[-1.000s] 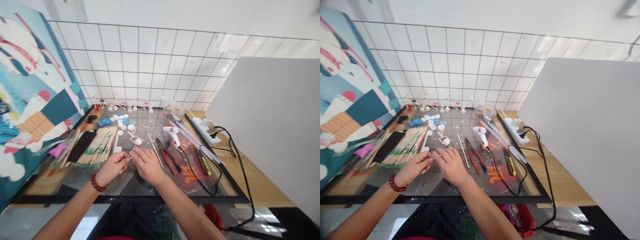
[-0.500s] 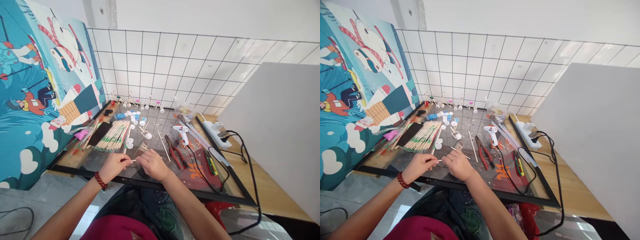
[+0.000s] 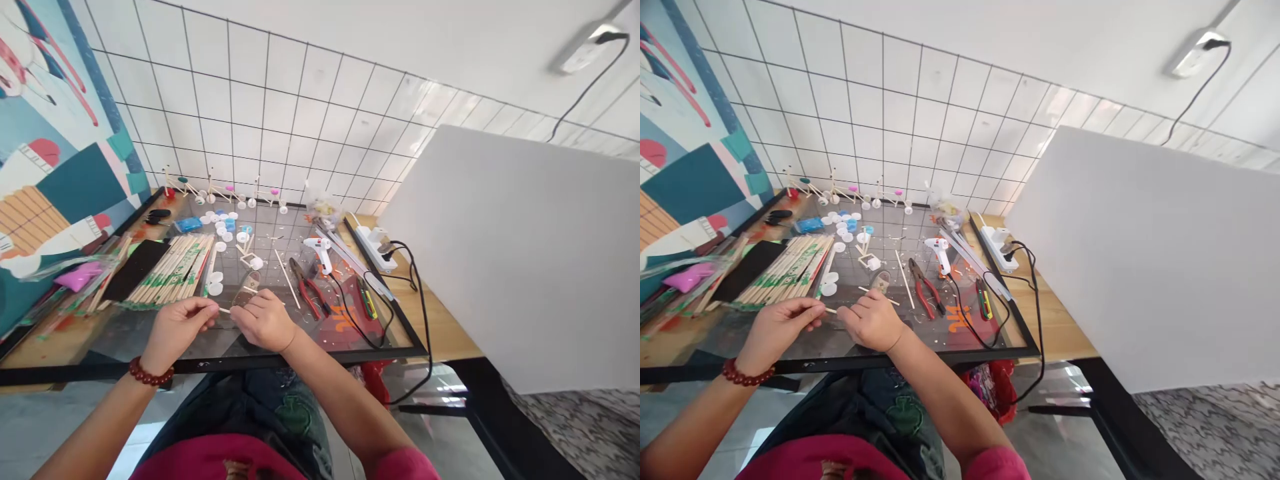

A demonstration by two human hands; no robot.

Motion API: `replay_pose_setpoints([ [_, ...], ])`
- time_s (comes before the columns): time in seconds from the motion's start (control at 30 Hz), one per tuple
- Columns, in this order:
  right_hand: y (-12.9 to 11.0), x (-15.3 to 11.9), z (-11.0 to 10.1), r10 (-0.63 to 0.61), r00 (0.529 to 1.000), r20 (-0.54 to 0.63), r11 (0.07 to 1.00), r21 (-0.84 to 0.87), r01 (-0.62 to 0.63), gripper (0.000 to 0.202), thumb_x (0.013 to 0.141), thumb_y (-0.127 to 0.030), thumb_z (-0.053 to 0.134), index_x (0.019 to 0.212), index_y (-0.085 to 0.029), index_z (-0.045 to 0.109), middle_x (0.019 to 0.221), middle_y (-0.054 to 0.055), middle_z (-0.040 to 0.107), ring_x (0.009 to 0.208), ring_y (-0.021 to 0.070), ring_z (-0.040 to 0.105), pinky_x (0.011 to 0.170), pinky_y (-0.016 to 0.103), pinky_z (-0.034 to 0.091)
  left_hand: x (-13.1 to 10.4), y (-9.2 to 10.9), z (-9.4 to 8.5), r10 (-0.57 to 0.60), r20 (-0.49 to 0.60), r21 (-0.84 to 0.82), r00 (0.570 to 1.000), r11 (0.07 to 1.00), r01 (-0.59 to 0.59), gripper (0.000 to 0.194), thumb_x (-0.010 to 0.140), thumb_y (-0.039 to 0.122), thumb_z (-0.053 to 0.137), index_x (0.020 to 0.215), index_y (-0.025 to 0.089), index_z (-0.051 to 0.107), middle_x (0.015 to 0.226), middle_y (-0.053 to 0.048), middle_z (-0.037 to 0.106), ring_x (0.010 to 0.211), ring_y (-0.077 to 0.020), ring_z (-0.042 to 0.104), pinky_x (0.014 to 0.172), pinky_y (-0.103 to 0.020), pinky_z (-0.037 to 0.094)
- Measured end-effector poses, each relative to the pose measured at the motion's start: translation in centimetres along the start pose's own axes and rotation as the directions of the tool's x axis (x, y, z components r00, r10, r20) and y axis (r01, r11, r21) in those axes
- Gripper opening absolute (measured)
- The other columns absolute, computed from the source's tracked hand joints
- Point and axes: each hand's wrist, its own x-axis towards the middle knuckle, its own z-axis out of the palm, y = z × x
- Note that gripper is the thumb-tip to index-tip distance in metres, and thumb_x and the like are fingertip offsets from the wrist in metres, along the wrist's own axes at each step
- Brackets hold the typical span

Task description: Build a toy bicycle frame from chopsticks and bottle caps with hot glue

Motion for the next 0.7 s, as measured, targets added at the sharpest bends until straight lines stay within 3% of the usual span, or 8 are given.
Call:
replay_pose_setpoints([
  [0.1, 0.0, -0.2, 0.5, 0.031, 0.996, 0.081, 0.999, 0.038, -0.034, 0.018, 0.1, -0.027, 0.05, 0.103, -0.017, 0.064, 0.065, -0.001, 0.064, 0.064, 0.0153, 0.054, 0.068, 0.033, 0.031, -0.2, 0.1, 0.2, 0.367, -0.002, 0.274, 0.93, 0.895, -0.353, 0.027, 0.086, 0.045, 0.057, 0.079, 0.021, 0.067, 0.081, -0.006, 0.073, 0.076, -0.0213, 0.068, 0.072, -0.032, 0.051],
  [0.17, 0.1, -0.3, 0.6, 0.029, 0.994, 0.11, 0.998, 0.045, -0.034, 0.018, 0.1, -0.026, 0.049, 0.106, -0.017, 0.063, 0.068, 0.0, 0.065, 0.067, 0.0159, 0.055, 0.07, 0.034, 0.031, -0.1, 0.2, 0.4, 0.462, 0.046, 0.332, 0.885, 0.829, -0.45, 0.028, 0.09, 0.042, 0.05, 0.076, 0.022, 0.063, 0.076, -0.004, 0.069, 0.072, -0.0199, 0.065, 0.069, -0.031, 0.049],
  [0.33, 0.4, -0.1, 0.1, 0.047, 0.984, 0.172, 0.998, 0.037, -0.055, 0.018, 0.1, -0.025, 0.048, 0.107, -0.017, 0.062, 0.078, 0.002, 0.069, 0.075, 0.0169, 0.057, 0.076, 0.034, 0.034, 1.1, 0.1, 1.4, 0.231, 0.155, 0.246, 0.961, 0.933, -0.264, 0.044, 0.097, 0.043, 0.04, 0.059, 0.023, 0.05, 0.054, 0.001, 0.059, 0.052, -0.0158, 0.058, 0.054, -0.027, 0.045],
  [0.4, 1.0, 0.0, -0.3, 0.165, 0.967, 0.194, 0.985, 0.011, -0.171, 0.018, 0.1, -0.027, 0.049, 0.107, -0.018, 0.062, 0.087, 0.005, 0.072, 0.084, 0.0187, 0.058, 0.081, 0.035, 0.035, 1.6, 0.2, 1.7, 0.201, 0.179, 0.261, 0.963, 0.934, -0.243, 0.046, 0.097, 0.044, 0.039, 0.057, 0.023, 0.049, 0.053, 0.001, 0.059, 0.051, -0.0155, 0.058, 0.053, -0.026, 0.044],
  [0.47, 2.0, -0.3, -0.8, 0.395, 0.903, 0.171, 0.918, -0.062, -0.391, 0.018, 0.098, -0.025, 0.05, 0.112, -0.018, 0.06, 0.1, 0.008, 0.073, 0.096, 0.0219, 0.058, 0.086, 0.038, 0.035, 2.0, 0.4, 1.9, 0.245, 0.195, 0.296, 0.95, 0.908, -0.295, 0.045, 0.097, 0.044, 0.04, 0.058, 0.024, 0.048, 0.053, 0.001, 0.058, 0.051, -0.0154, 0.058, 0.052, -0.026, 0.042],
  [0.53, 3.1, -0.8, -1.2, 0.629, 0.766, 0.132, 0.776, -0.158, -0.61, 0.019, 0.096, -0.021, 0.053, 0.113, -0.017, 0.059, 0.106, 0.01, 0.072, 0.104, 0.0253, 0.055, 0.089, 0.041, 0.034, 2.1, 0.7, 2.0, 0.314, 0.215, 0.312, 0.925, 0.875, -0.37, 0.044, 0.097, 0.043, 0.04, 0.058, 0.024, 0.045, 0.051, 0.002, 0.054, 0.048, -0.0147, 0.055, 0.05, -0.026, 0.04],
  [0.6, 4.0, -1.4, -1.5, 0.754, 0.641, 0.141, 0.654, -0.241, -0.717, 0.013, 0.094, -0.02, 0.056, 0.106, -0.017, 0.06, 0.104, 0.012, 0.072, 0.106, 0.0279, 0.053, 0.089, 0.044, 0.033, 2.1, 0.7, 2.0, 0.394, 0.228, 0.324, 0.891, 0.832, -0.45, 0.042, 0.096, 0.042, 0.042, 0.059, 0.024, 0.042, 0.05, 0.003, 0.049, 0.044, -0.0138, 0.051, 0.047, -0.026, 0.036],
  [0.7, 4.2, -2.0, -1.4, 0.776, 0.596, 0.205, 0.63, -0.282, -0.724, 0.006, 0.094, -0.023, 0.058, 0.095, -0.018, 0.061, 0.099, 0.011, 0.072, 0.107, 0.0285, 0.053, 0.088, 0.045, 0.031, 1.8, 0.2, 2.1, 0.494, 0.225, 0.343, 0.84, 0.767, -0.543, 0.037, 0.096, 0.038, 0.046, 0.062, 0.024, 0.044, 0.052, 0.004, 0.047, 0.043, -0.012, 0.05, 0.046, -0.024, 0.035],
])
